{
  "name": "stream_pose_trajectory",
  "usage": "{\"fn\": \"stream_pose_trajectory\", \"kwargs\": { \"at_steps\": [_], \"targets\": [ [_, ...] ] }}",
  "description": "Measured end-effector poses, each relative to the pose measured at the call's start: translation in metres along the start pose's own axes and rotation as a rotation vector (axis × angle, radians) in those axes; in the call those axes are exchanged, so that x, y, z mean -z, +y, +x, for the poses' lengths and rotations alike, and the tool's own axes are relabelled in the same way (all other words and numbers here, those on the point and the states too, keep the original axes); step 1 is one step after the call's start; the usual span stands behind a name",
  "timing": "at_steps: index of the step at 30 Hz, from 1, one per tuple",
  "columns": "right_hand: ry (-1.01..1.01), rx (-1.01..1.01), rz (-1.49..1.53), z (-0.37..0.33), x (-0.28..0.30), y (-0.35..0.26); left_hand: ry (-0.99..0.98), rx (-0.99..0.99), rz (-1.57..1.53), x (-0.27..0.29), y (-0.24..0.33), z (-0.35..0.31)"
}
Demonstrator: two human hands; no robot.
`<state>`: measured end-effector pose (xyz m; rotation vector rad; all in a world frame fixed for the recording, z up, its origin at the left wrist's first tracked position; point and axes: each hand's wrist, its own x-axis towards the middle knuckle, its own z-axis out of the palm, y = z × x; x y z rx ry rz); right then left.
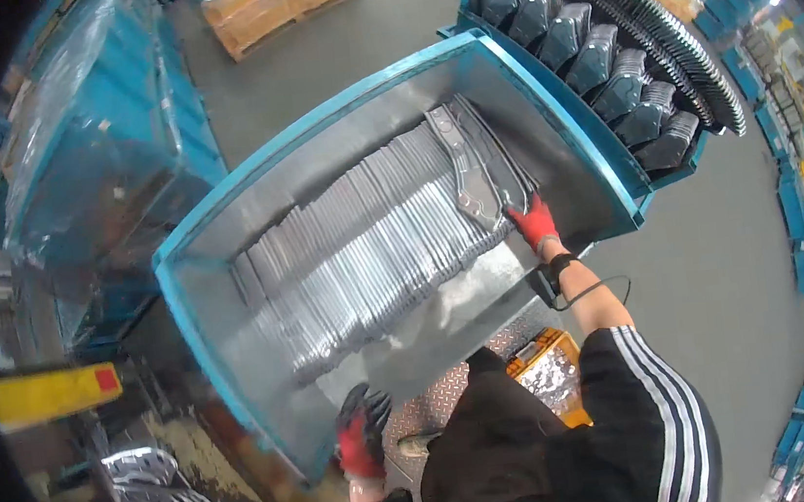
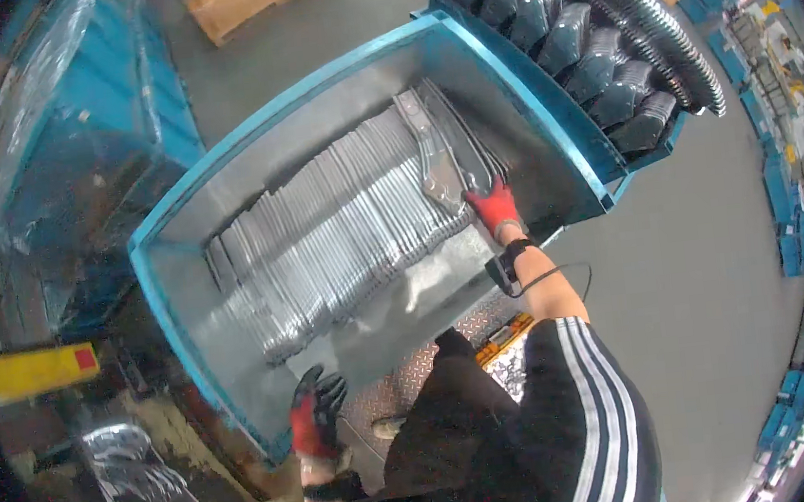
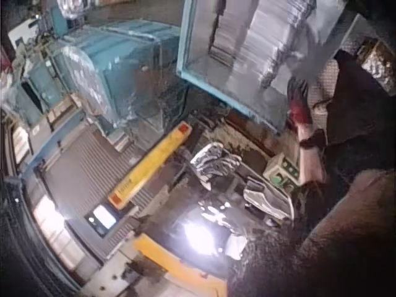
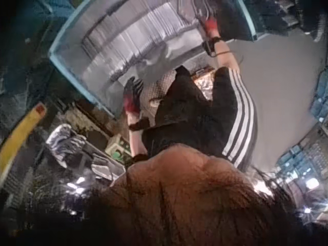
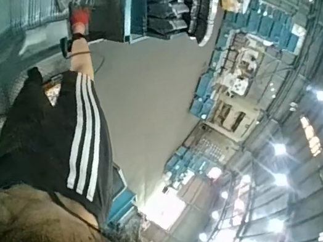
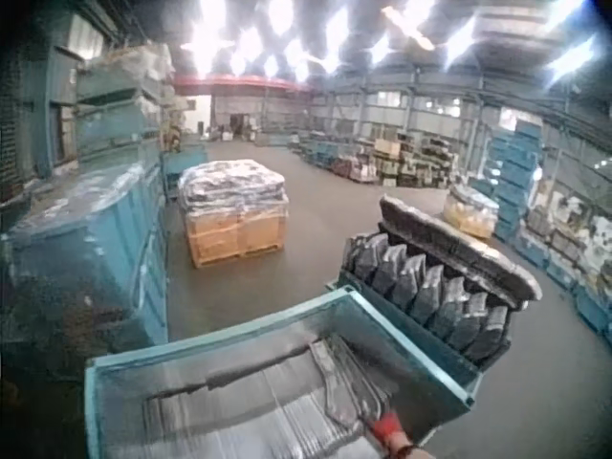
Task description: Operating a large metal stamping press, loading parts, and transferring stamped components into storage bins.
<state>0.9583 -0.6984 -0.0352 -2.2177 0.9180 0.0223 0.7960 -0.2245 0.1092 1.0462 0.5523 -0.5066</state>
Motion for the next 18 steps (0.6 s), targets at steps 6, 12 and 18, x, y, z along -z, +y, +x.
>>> {"fn": "stream_pose_trajectory", "kwargs": {
  "at_steps": [6,12,18],
  "targets": [
    [-0.009,0.059,-0.259,0.141,-0.012,0.025,-0.143,-0.089,0.439,-0.152,-0.043,0.240],
    [-0.212,-0.058,-0.122,0.202,-0.031,0.073,-0.237,-0.138,0.301,-0.241,-0.111,0.429],
    [-0.164,0.156,-0.120,0.170,-0.051,0.072,-0.223,-0.177,0.339,-0.280,-0.162,0.501]
  ]
}}
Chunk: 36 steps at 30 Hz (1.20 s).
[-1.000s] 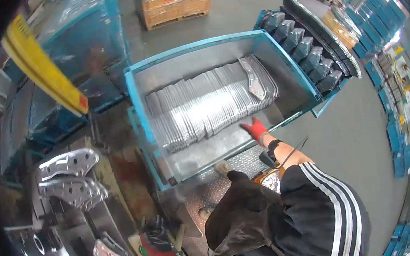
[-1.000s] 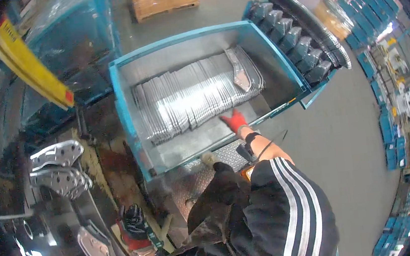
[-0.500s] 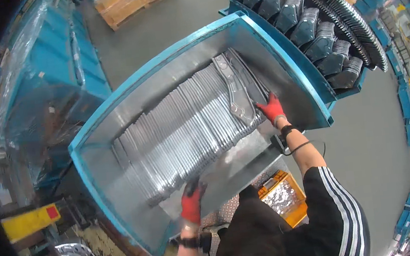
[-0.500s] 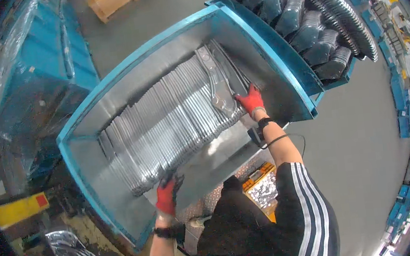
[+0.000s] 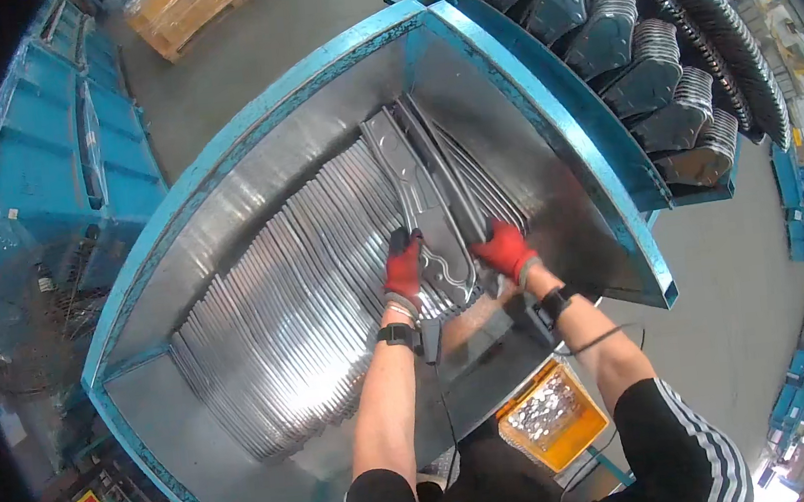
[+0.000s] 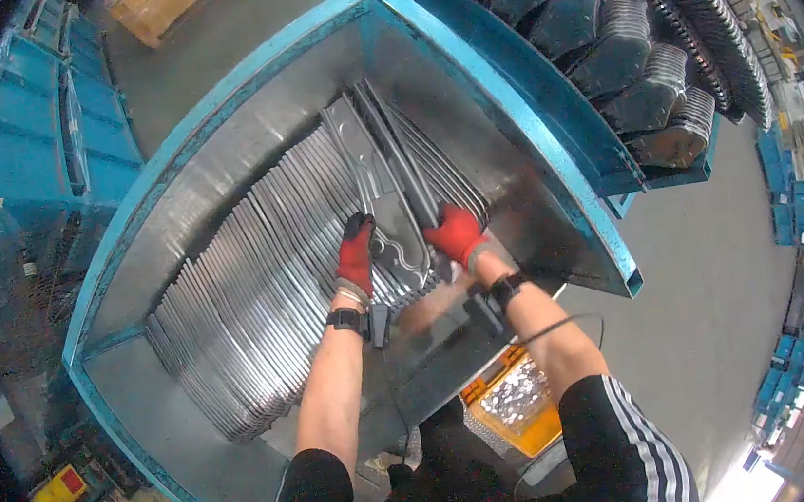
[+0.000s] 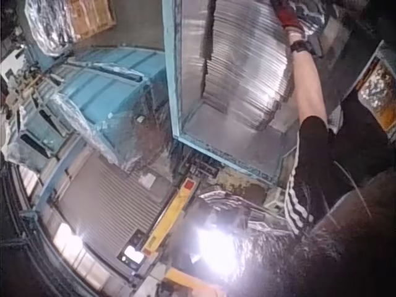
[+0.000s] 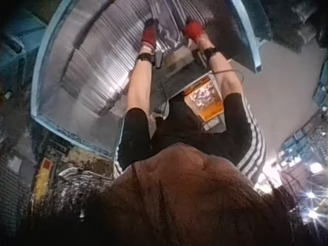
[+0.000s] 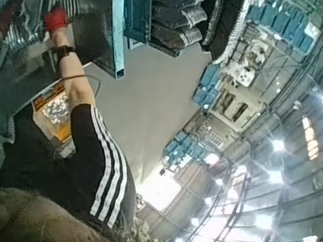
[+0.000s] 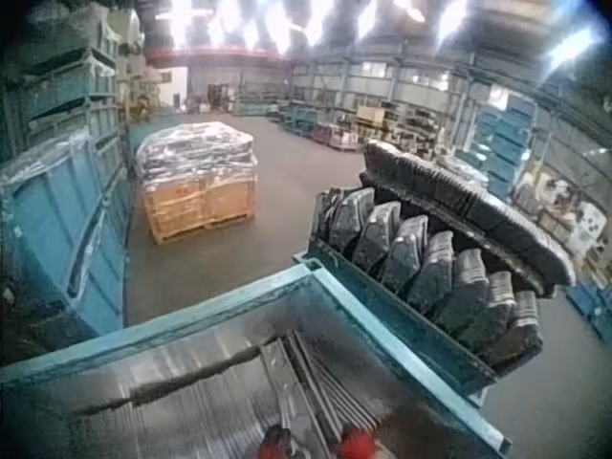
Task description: Operating a large metal stamping press, loading parts, and transferring stamped components into storage bins.
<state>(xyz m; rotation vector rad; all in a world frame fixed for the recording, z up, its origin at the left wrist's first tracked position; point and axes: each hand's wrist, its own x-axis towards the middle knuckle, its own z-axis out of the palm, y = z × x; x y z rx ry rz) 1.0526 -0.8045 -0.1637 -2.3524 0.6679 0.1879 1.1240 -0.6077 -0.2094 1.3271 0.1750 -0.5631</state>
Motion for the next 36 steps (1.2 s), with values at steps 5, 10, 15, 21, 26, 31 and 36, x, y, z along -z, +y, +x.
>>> {"fn": "stream_pose_trajectory", "kwargs": {
  "at_steps": [5,10,15,21,26,31,36],
  "targets": [
    [-0.319,-0.063,0.280,-0.074,-0.025,-0.025,-0.058,0.221,-0.001,0.064,-0.009,-0.023],
    [-0.494,-0.033,0.725,-0.163,-0.022,-0.025,-0.125,0.595,0.036,0.050,0.016,-0.119],
    [-0.742,-0.220,1.166,-0.223,0.019,-0.070,-0.203,0.712,-0.008,0.079,-0.013,-0.190],
    [-0.568,-0.245,0.852,-0.290,0.038,-0.106,-0.117,0.652,0.018,0.016,-0.019,-0.272],
    [-0.672,-0.033,0.676,-0.301,0.034,-0.078,0.145,0.347,0.114,0.027,0.017,-0.328],
    [-0.761,0.206,0.641,-0.382,0.056,-0.191,0.461,-0.019,-0.204,0.077,0.090,-0.433],
    [-0.938,0.580,0.567,-0.456,0.031,-0.307,0.554,-0.484,-0.260,0.190,0.178,-0.597]
  ]
}}
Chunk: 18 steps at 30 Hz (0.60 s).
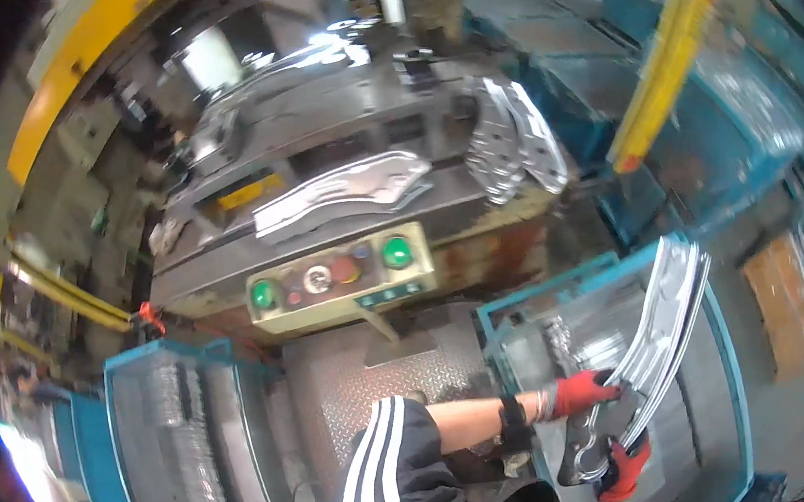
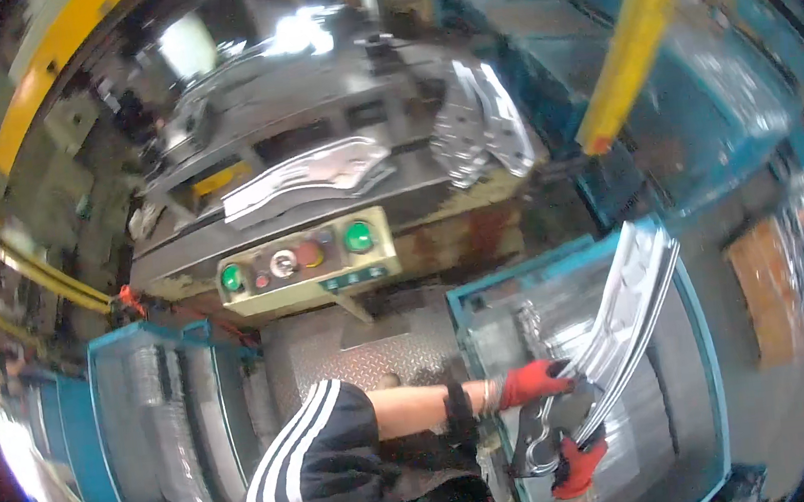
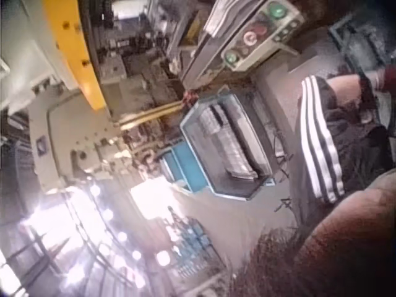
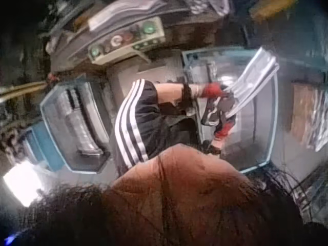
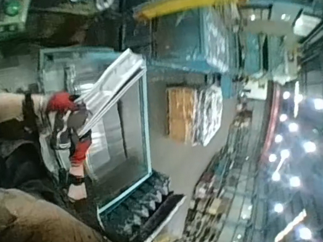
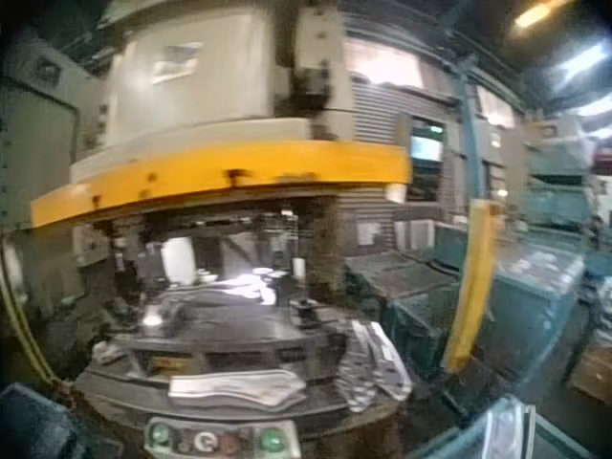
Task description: Operating a large metal stamping press, loading parts, and transferring stamped components into storage bins.
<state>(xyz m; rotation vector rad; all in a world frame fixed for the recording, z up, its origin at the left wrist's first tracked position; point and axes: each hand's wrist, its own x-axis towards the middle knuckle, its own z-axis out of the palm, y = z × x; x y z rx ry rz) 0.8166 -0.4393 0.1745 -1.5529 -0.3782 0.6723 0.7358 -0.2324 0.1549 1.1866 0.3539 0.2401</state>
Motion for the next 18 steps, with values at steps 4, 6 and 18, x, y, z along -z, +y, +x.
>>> {"fn": "stream_pose_trajectory", "kwargs": {
  "at_steps": [4,6,18],
  "targets": [
    [-0.376,-0.011,-0.060,0.015,-0.131,-0.081,0.045,0.056,-0.241,0.117,0.151,-0.083],
    [-0.627,0.112,-0.176,0.010,-0.218,-0.113,0.134,-0.232,-0.387,0.181,0.110,-0.098],
    [-1.337,0.294,-0.762,0.064,-0.493,-0.112,0.904,-0.390,-0.736,0.325,0.103,-0.284]
  ]
}}
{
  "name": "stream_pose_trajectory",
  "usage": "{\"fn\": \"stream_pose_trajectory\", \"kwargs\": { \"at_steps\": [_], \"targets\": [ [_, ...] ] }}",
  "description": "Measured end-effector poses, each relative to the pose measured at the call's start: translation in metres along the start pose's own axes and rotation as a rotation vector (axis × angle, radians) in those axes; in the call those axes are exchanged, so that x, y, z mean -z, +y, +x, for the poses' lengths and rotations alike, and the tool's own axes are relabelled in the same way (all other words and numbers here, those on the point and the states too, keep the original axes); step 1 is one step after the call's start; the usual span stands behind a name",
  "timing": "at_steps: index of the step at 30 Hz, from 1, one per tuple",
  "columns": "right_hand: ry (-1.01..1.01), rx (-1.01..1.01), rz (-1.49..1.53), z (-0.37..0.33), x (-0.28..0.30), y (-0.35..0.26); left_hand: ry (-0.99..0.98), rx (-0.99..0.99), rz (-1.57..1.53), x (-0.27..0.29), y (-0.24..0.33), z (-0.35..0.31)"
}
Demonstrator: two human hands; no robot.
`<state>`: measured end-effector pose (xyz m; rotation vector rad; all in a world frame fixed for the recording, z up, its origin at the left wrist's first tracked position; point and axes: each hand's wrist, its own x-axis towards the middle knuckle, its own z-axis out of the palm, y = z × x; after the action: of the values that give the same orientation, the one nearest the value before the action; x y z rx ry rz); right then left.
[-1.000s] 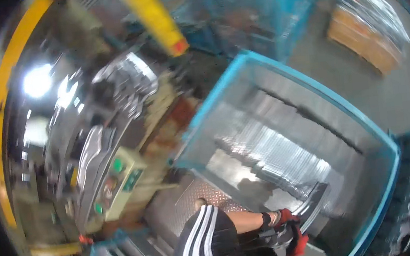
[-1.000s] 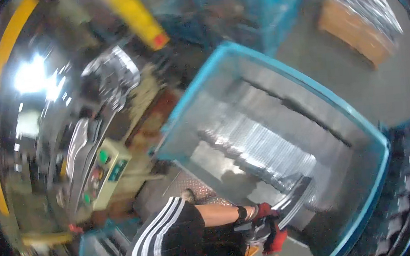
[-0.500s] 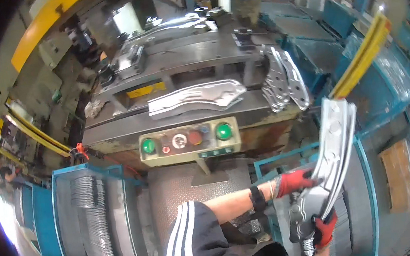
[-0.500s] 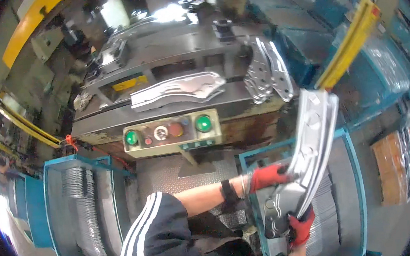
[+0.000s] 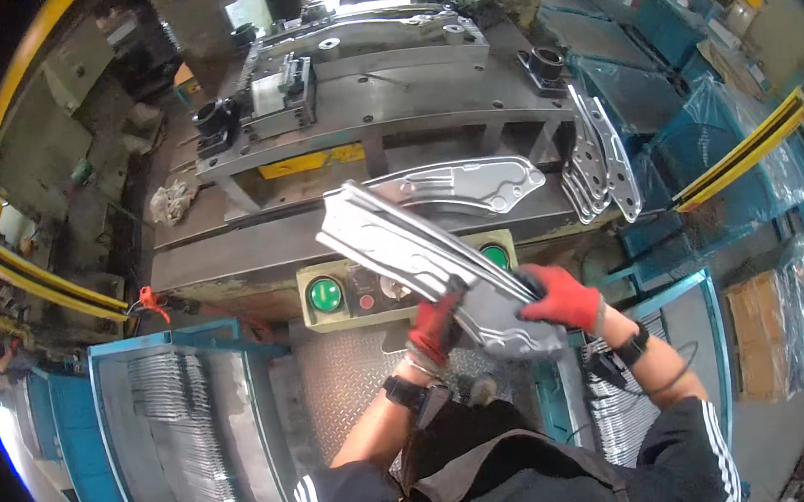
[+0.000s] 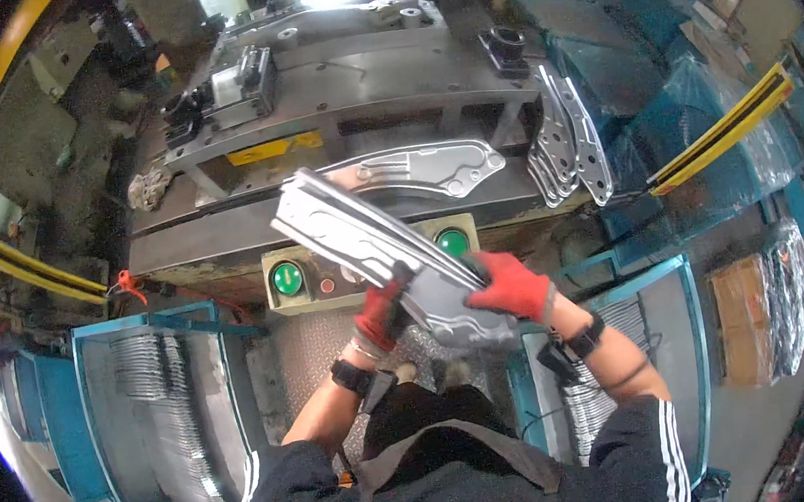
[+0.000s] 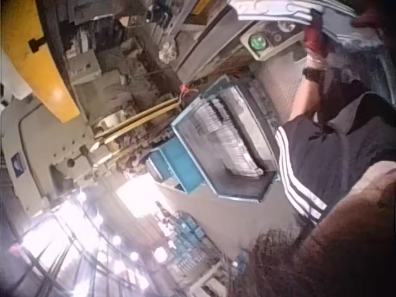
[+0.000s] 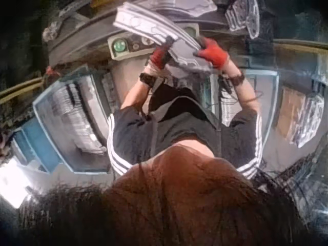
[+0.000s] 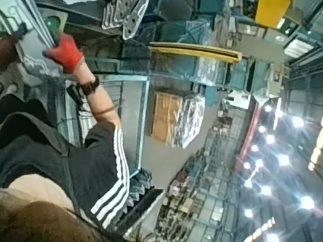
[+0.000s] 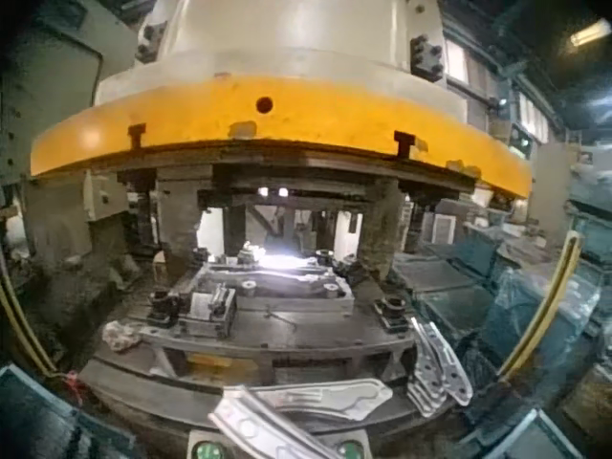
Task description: Operating a large metal stamping press, loading parts, and transferring stamped components into storage bins.
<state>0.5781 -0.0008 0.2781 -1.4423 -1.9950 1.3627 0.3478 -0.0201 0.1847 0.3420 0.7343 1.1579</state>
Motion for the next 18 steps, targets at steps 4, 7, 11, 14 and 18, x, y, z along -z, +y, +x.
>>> {"fn": "stream_pose_trajectory", "kwargs": {
  "at_steps": [4,7,11,14,18],
  "targets": [
    [0.093,0.263,-0.450,0.069,0.028,-0.015,0.021,-0.064,-0.172,0.016,0.005,0.052],
    [0.044,0.370,-0.553,0.119,0.065,-0.038,-0.054,0.049,-0.206,0.010,0.026,0.084],
    [-0.055,0.212,-0.989,0.172,0.111,-0.033,0.073,-0.246,0.463,-0.050,0.044,0.105],
    [0.027,0.339,-1.033,0.187,0.103,-0.037,0.253,-0.474,0.872,-0.079,0.049,0.111],
    [-0.124,0.359,-0.888,0.223,0.097,-0.031,0.050,-0.273,0.120,-0.042,0.029,0.146]
  ]
}}
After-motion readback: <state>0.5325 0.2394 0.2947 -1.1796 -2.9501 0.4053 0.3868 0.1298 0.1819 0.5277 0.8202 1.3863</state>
